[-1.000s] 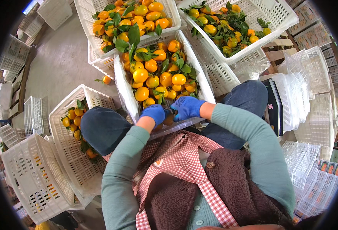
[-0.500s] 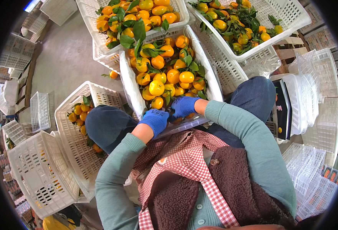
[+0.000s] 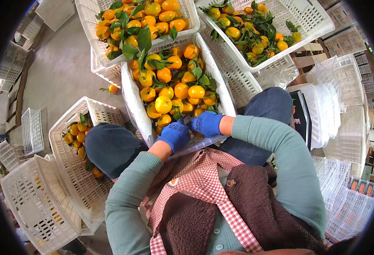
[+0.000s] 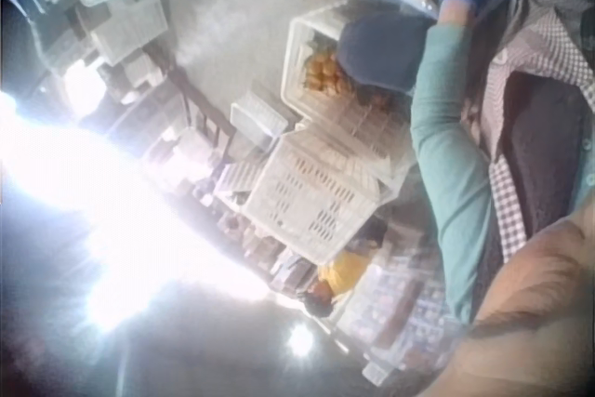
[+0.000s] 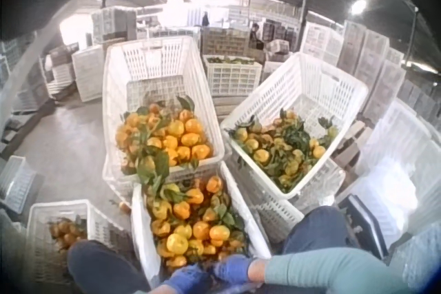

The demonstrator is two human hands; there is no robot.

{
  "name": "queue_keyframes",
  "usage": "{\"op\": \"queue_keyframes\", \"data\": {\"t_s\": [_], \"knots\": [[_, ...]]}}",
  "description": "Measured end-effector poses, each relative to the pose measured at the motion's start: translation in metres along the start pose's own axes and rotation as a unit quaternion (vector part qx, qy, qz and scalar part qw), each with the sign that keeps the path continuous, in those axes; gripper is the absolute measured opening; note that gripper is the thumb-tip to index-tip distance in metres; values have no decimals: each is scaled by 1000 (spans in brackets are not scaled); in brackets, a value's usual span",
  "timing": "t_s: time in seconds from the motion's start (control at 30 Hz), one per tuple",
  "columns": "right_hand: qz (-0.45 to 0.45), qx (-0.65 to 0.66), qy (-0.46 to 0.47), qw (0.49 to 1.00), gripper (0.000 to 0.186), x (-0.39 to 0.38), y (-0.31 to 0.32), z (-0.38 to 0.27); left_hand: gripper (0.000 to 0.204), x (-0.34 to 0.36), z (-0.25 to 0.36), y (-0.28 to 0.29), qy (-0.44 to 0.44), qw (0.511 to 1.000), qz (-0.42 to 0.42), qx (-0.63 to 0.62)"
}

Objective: The person prepares a white plastic crate by placing a foam insert and lining it with a plastic bag. Then the person transfers oranges with leaves from a larger basket into the lined crate, arranging them by hand.

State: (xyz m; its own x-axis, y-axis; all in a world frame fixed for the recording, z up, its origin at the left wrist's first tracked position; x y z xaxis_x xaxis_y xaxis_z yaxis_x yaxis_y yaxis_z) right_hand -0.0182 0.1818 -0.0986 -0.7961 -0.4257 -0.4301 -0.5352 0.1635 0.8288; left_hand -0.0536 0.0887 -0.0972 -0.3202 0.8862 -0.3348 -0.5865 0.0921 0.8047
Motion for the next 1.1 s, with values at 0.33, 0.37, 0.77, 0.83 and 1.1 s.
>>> {"op": "queue_keyframes", "data": {"t_s": [0.33, 0.37, 0.77, 0.83, 1.1], "knots": [[41, 354, -115, 927, 54, -26, 36, 20, 34, 3, -13, -12, 27, 999, -12, -19], [-11, 384, -155, 910, 58, -24, 39, 23, 36, 3, -11, -11, 22, 1000, -11, -2], [256, -111, -154, 948, 50, -14, 108, 32, 39, -6, -3, 0, 16, 1000, 18, -4], [239, -78, -185, 950, 47, -12, 107, 41, 38, -5, -2, 0, 12, 999, 35, 5], [260, -54, -204, 942, 40, -7, 160, 90, 32, -5, 3, -1, 19, 999, 22, 21]]}}
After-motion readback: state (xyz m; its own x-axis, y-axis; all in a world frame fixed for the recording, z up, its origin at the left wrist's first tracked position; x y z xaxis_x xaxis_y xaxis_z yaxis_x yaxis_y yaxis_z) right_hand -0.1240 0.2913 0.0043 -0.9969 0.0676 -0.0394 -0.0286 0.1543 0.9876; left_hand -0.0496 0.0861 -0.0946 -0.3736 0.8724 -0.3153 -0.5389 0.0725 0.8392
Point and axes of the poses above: each hand's wrist, its own x-axis towards the middle knuckle, its own y-axis out of the back of the hand, z = x × y, the point moved 6 cm from there along x, towards the middle knuckle, and after that the axes turned 4 degrees about z, right-handed, at the moved point
